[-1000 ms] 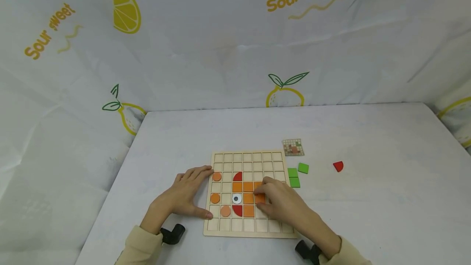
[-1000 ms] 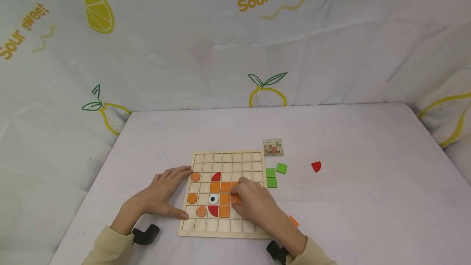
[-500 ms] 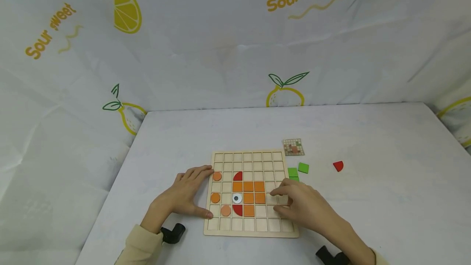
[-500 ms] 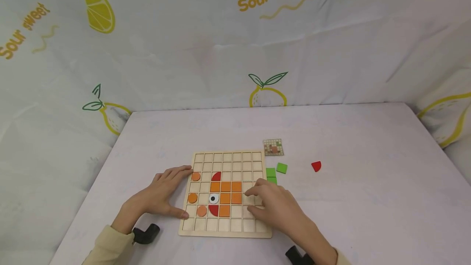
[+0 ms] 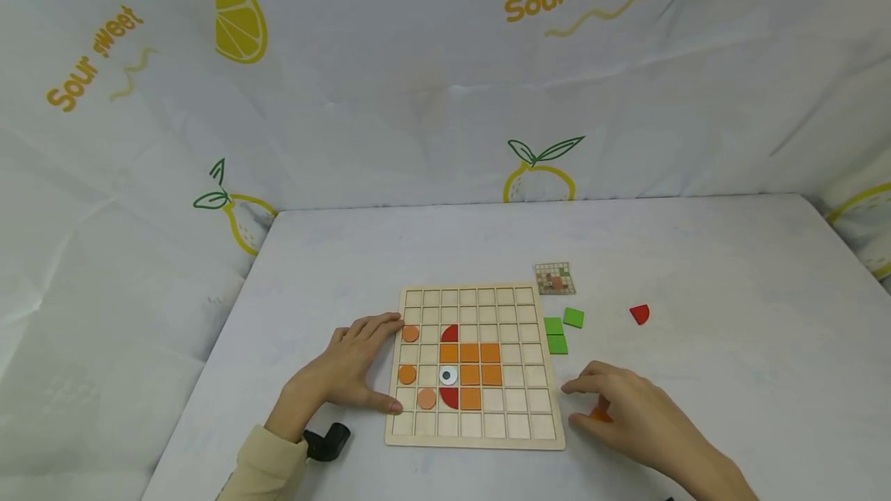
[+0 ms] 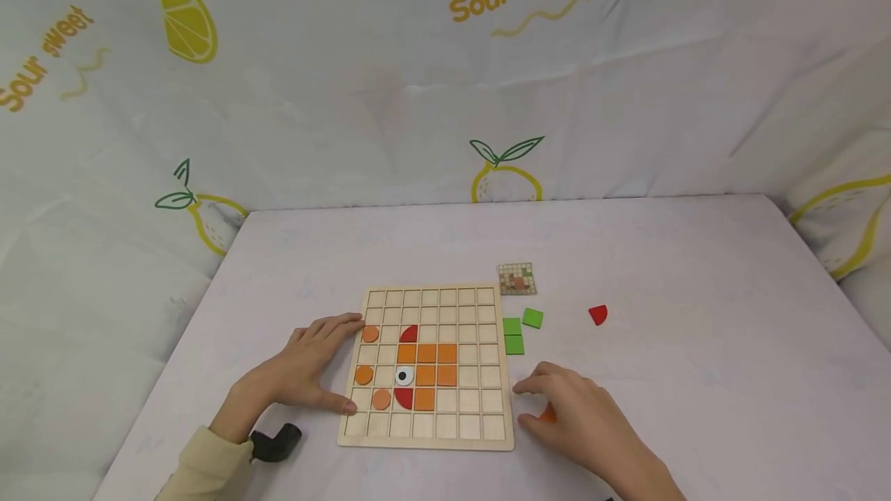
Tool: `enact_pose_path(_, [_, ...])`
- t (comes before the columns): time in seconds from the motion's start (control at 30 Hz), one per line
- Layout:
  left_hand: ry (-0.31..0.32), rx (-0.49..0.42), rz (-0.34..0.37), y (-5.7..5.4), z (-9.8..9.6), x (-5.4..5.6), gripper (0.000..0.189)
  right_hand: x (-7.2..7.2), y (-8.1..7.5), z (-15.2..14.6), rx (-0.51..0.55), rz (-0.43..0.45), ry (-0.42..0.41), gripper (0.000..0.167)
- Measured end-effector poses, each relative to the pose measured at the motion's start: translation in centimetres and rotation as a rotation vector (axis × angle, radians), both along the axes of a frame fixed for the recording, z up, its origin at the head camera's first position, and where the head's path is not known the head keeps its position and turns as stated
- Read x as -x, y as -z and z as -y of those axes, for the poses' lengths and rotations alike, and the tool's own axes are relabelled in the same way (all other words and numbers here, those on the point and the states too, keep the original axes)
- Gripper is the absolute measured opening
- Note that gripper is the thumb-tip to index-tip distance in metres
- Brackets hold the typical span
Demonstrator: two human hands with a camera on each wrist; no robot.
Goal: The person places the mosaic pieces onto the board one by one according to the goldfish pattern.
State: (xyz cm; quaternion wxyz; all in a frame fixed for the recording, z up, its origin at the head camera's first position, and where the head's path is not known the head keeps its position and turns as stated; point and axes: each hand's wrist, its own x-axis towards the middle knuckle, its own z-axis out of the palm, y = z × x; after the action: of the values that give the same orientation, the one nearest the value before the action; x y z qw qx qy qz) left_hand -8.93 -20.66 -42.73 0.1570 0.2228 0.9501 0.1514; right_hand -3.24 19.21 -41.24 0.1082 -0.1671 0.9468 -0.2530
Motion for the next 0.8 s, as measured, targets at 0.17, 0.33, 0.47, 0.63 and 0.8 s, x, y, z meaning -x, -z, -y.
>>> enact_pose_path(0.17, [-0.003, 0.004, 0.002, 0.1, -0.1, 0.0, 0.117, -0.4, 0.7, -1.1, -0.013, -0.006, 0.002, 0.028])
enact_pose_path(0.33, [-0.004, 0.004, 0.003, 0.1, -0.2, 0.0, 0.117, -0.6, 1.2, -1.9, -0.029, 0.04, -0.018, 0.03])
enact_pose_path(0.47, [-0.004, 0.004, 0.002, 0.0, -0.2, 0.0, 0.117, -0.7, 1.4, -2.3, -0.037, 0.08, -0.013, 0.033])
enact_pose_path(0.63, [-0.003, 0.001, -0.003, 0.0, -0.1, -0.1, 0.117, -0.8, 1.6, -2.5, -0.041, 0.102, -0.008, 0.034])
enact_pose_path(0.8, [0.003, -0.005, -0.012, 0.1, 0.0, -0.1, 0.117, -0.8, 1.8, -2.3, -0.065, 0.096, 0.006, 0.031])
